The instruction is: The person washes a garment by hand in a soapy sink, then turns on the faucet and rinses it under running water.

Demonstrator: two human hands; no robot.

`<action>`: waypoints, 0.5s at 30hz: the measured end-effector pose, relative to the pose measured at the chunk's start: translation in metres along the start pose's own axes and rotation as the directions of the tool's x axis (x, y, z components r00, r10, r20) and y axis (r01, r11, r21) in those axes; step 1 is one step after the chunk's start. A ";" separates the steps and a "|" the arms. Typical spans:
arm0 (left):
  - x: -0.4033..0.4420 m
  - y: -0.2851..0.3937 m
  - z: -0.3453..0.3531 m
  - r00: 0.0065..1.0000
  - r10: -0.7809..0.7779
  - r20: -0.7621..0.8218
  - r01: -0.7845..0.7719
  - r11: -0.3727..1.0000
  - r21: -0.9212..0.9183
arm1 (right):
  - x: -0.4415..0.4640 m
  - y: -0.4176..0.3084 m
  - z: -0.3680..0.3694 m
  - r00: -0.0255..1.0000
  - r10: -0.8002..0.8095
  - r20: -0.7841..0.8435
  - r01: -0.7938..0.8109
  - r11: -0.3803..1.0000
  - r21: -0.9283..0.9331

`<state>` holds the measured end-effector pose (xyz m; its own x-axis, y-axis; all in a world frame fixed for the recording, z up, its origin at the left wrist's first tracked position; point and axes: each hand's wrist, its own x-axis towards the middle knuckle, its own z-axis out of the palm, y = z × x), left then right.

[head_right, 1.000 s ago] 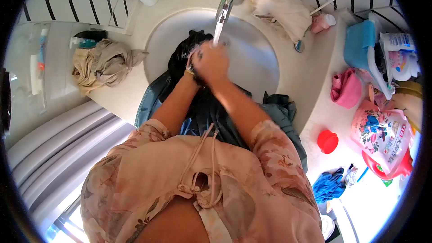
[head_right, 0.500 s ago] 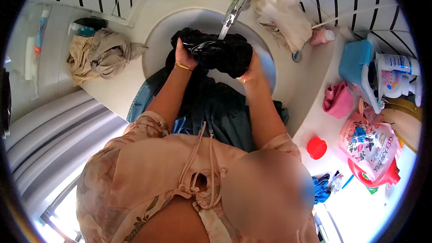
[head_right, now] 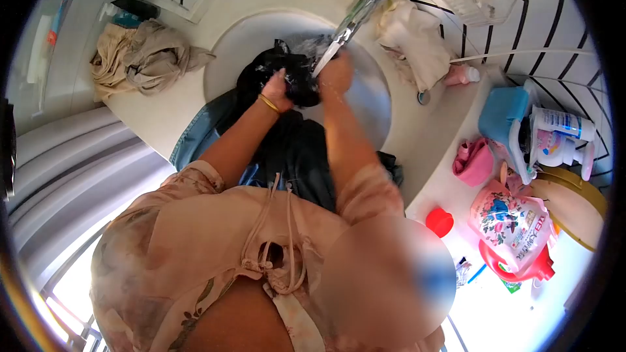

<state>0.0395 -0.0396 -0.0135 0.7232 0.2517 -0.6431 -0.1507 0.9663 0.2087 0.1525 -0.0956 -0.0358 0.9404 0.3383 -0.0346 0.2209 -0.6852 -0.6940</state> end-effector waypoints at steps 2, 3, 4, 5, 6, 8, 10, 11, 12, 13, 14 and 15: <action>0.011 -0.018 0.005 0.991 0.100 -0.094 -0.101 0.995 -0.013 | 0.021 -0.033 -0.031 0.955 0.151 0.257 -0.203 0.960 0.193; 0.009 -0.008 0.011 0.992 0.077 -0.099 -0.082 0.995 -0.048 | 0.012 -0.041 -0.042 0.960 0.122 0.252 -0.177 0.961 0.212; 0.005 0.001 0.015 0.994 0.044 -0.102 -0.053 0.994 -0.092 | 0.000 -0.041 -0.051 0.964 0.099 0.246 -0.154 0.964 0.219; 0.001 0.011 0.019 0.995 0.012 -0.098 -0.025 0.990 -0.135 | -0.016 -0.033 -0.039 0.998 -0.054 0.022 0.050 0.988 0.147; -0.001 0.021 0.013 0.997 -0.072 0.008 0.072 0.994 -0.083 | -0.035 -0.050 -0.061 0.970 -0.105 0.218 0.034 0.951 0.306; 0.018 0.006 -0.011 0.872 0.015 0.490 0.161 0.935 -0.315 | -0.082 -0.069 -0.061 0.866 -0.498 -0.035 0.499 0.865 0.053; 0.001 -0.003 -0.005 0.958 0.055 0.283 -0.042 0.998 -0.053 | -0.083 -0.065 -0.052 0.824 -0.562 -0.073 0.555 0.826 -0.104; -0.009 0.004 0.008 0.986 0.157 0.052 -0.165 0.931 0.326 | -0.058 -0.029 -0.028 0.860 -0.502 -0.088 0.492 0.863 -0.117; -0.002 0.002 0.002 1.000 0.025 -0.018 -0.022 0.984 0.175 | -0.032 -0.005 -0.019 0.892 -0.441 -0.103 0.427 0.895 -0.133; 0.005 0.000 -0.003 0.990 -0.107 -0.087 0.107 0.994 0.004 | -0.011 -0.015 -0.041 0.966 -0.064 0.252 0.088 0.993 -0.084; 0.000 0.001 -0.001 0.999 -0.044 -0.004 0.044 0.998 0.037 | 0.003 -0.005 -0.044 0.921 0.052 0.387 -0.037 0.998 -0.046; -0.008 0.008 0.011 0.996 0.021 0.088 -0.027 0.997 0.065 | 0.014 0.001 -0.049 0.869 0.069 0.490 -0.049 0.997 -0.055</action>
<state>0.0397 -0.0343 0.0019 0.7761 0.2666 -0.5715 -0.1259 0.9535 0.2738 0.1782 -0.1234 -0.0013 0.7059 0.5624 -0.4306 0.1889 -0.7354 -0.6507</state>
